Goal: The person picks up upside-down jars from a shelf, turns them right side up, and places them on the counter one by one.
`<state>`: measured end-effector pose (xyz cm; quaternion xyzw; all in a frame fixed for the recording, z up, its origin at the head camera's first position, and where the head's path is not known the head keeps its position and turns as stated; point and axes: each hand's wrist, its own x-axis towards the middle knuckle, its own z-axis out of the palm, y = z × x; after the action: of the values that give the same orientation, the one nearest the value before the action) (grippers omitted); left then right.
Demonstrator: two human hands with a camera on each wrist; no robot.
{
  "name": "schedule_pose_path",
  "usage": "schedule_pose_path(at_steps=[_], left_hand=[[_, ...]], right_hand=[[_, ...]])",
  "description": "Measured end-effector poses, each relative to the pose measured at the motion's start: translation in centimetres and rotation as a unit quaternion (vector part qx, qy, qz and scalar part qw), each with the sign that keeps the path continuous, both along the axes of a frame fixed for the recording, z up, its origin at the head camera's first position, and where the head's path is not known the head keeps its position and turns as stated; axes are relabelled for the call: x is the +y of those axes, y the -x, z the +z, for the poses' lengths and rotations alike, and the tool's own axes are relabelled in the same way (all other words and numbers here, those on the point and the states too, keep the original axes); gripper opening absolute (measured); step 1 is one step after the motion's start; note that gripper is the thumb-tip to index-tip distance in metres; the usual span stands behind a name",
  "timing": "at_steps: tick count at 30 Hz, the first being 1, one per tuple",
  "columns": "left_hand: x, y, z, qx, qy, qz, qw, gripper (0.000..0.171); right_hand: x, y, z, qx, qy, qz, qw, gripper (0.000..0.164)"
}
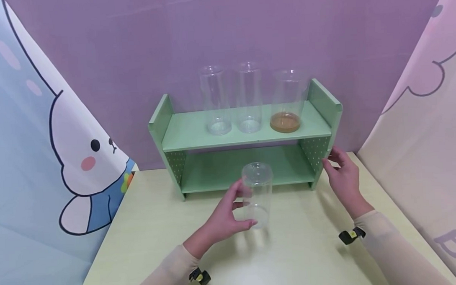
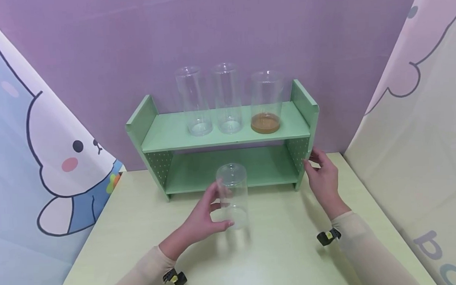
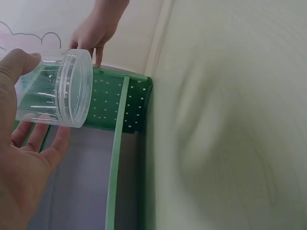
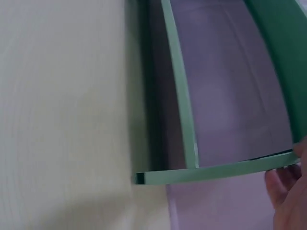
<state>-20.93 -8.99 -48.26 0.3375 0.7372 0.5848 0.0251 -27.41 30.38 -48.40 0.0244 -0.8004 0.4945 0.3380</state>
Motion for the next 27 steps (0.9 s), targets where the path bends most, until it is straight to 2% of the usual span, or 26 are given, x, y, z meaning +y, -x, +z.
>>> schedule_pose_path(at_steps=[4,7,9,11,13,16,19,23,27], left_hand=[[-0.2,0.0,-0.5,-0.001,0.001,0.007,1.0000,0.121],[-0.4,0.0,-0.6,-0.004,0.005,0.015,0.9999,0.122],[-0.4,0.0,-0.7,-0.004,0.009,0.019,0.9998,0.121],[-0.4,0.1,-0.8,-0.001,0.010,0.020,0.9997,0.121],[-0.4,0.2,-1.0,0.002,0.012,0.021,0.9997,0.120],[-0.3,0.3,-1.2,0.004,0.016,0.018,0.9997,0.120],[-0.2,0.3,-1.3,0.003,0.022,0.017,0.9996,0.119],[0.0,0.2,-1.5,0.001,0.033,0.017,0.9993,0.120],[0.2,0.2,-1.7,0.003,0.048,0.014,0.9988,0.119]], right_hand=[[-0.3,-0.8,0.4,-0.012,0.012,-0.010,1.000,0.050],[-0.9,-2.1,0.9,0.007,0.031,-0.030,0.999,0.042],[-1.6,-3.1,1.4,0.028,0.042,-0.024,0.998,0.035],[-2.5,-3.9,2.1,0.048,0.050,0.019,0.997,0.032],[-3.5,-4.5,2.9,0.058,0.047,0.085,0.994,0.034],[-5.2,-5.2,3.9,0.059,0.025,0.194,0.979,0.042],[-7.0,-5.7,4.8,0.051,-0.005,0.273,0.961,0.051],[-9.2,-6.5,6.2,0.023,-0.046,0.333,0.941,0.063],[-10.7,-6.8,7.5,-0.004,-0.093,0.359,0.929,0.074]])
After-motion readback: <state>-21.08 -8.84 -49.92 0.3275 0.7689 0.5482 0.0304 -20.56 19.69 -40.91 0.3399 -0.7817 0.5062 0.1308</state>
